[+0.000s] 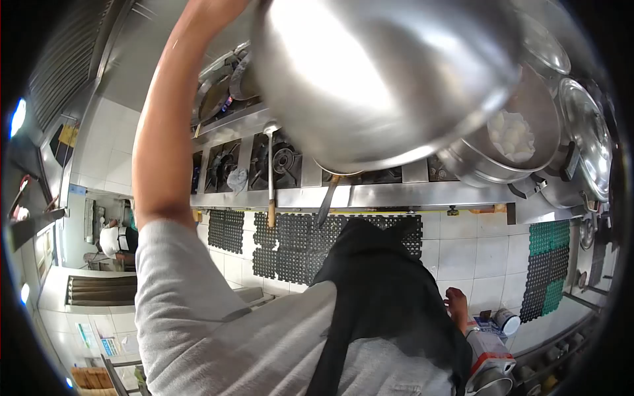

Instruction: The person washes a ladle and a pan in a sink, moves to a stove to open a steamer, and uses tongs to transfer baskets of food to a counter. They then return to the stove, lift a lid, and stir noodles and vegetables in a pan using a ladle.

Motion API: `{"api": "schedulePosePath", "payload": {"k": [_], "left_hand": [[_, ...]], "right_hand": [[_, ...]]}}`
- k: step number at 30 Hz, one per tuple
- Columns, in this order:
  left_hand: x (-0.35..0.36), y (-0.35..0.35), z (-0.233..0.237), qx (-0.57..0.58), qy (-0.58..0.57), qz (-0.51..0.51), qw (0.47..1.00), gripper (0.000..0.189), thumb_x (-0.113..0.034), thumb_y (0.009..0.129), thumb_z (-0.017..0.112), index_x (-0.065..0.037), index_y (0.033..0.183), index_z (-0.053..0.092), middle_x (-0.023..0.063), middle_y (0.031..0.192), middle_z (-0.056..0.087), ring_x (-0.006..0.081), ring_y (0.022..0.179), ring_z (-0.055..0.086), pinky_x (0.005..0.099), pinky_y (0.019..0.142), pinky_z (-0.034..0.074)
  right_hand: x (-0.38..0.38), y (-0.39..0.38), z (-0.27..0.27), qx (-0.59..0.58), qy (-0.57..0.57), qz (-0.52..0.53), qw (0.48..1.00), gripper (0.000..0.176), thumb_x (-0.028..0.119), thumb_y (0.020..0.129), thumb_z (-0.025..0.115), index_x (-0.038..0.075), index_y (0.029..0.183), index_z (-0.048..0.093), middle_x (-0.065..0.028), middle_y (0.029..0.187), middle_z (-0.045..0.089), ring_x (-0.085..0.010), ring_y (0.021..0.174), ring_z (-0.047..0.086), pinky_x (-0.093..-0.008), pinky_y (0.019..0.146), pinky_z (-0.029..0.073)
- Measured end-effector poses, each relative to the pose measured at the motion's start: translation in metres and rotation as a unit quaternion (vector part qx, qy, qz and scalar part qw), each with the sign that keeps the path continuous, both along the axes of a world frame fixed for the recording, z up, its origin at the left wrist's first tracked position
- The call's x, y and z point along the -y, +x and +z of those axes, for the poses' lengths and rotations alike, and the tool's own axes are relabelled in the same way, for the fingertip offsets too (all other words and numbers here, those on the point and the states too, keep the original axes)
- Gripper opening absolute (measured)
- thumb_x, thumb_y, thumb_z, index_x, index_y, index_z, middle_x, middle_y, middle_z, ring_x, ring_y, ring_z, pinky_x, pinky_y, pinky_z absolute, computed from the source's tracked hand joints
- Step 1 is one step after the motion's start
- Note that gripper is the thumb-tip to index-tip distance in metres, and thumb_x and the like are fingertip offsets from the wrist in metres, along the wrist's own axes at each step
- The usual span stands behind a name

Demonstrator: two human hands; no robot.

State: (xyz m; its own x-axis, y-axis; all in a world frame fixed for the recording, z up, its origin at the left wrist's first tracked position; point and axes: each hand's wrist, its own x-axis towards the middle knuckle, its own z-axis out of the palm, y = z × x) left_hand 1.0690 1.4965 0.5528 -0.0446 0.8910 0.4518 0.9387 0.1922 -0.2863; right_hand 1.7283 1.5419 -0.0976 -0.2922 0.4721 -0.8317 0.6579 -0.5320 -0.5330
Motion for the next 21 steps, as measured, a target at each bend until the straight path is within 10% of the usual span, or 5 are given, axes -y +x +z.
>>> {"api": "schedulePosePath", "payload": {"k": [1, 2, 4, 9, 21], "left_hand": [[0.037, -0.001, -0.012, 0.342, 0.098, 0.101, 0.929, 0.041, -0.036, 0.101, 0.052, -0.004, 0.122, 0.067, 0.0016, 0.098, 0.069, 0.0121, 0.084, 0.063, 0.0298, 0.075, 0.050], [0.080, -0.024, -0.006, 0.033, -0.064, 0.061, 0.996, 0.050, -0.034, 0.099, 0.054, 0.003, 0.131, 0.060, 0.0102, 0.116, 0.070, 0.0188, 0.102, 0.066, 0.0331, 0.092, 0.050], [0.134, -0.012, -0.044, 0.315, 0.097, 0.245, 0.912, 0.067, -0.036, 0.092, 0.057, 0.007, 0.142, 0.051, 0.0173, 0.133, 0.064, 0.0214, 0.118, 0.062, 0.0316, 0.102, 0.047], [0.251, -0.051, -0.154, 0.244, 0.034, 0.400, 0.882, 0.048, -0.043, 0.085, 0.063, 0.000, 0.109, 0.066, 0.0206, 0.098, 0.072, 0.0358, 0.094, 0.069, 0.0426, 0.085, 0.052], [0.403, -0.210, -0.380, 0.238, -0.019, 0.528, 0.815, 0.061, -0.044, 0.087, 0.060, -0.003, 0.132, 0.058, 0.0243, 0.116, 0.070, 0.0447, 0.110, 0.065, 0.0508, 0.095, 0.050]], "right_hand": [[0.004, 0.005, -0.007, 0.009, -0.015, -0.010, 1.000, 0.040, 0.026, 0.092, 0.066, 0.004, 0.126, 0.064, -0.0061, 0.093, 0.069, -0.0177, 0.072, 0.067, -0.0320, 0.055, 0.050], [0.009, 0.009, -0.006, 0.012, -0.023, -0.024, 0.999, 0.035, 0.024, 0.092, 0.064, 0.004, 0.121, 0.065, -0.0058, 0.091, 0.067, -0.0179, 0.071, 0.066, -0.0327, 0.055, 0.051], [0.018, 0.017, 0.002, 0.022, -0.033, -0.061, 0.997, 0.025, 0.019, 0.093, 0.060, 0.004, 0.112, 0.067, -0.0053, 0.087, 0.063, -0.0182, 0.069, 0.064, -0.0340, 0.056, 0.051], [0.050, 0.063, -0.010, -0.006, -0.061, -0.164, 0.984, 0.020, 0.021, 0.094, 0.060, 0.007, 0.107, 0.065, -0.0023, 0.074, 0.055, -0.0147, 0.056, 0.057, -0.0289, 0.043, 0.043], [0.103, 0.015, -0.007, 0.057, 0.136, 0.092, 0.985, 0.028, 0.025, 0.094, 0.066, 0.004, 0.112, 0.069, -0.0062, 0.086, 0.067, -0.0160, 0.068, 0.064, -0.0298, 0.052, 0.052]]}}
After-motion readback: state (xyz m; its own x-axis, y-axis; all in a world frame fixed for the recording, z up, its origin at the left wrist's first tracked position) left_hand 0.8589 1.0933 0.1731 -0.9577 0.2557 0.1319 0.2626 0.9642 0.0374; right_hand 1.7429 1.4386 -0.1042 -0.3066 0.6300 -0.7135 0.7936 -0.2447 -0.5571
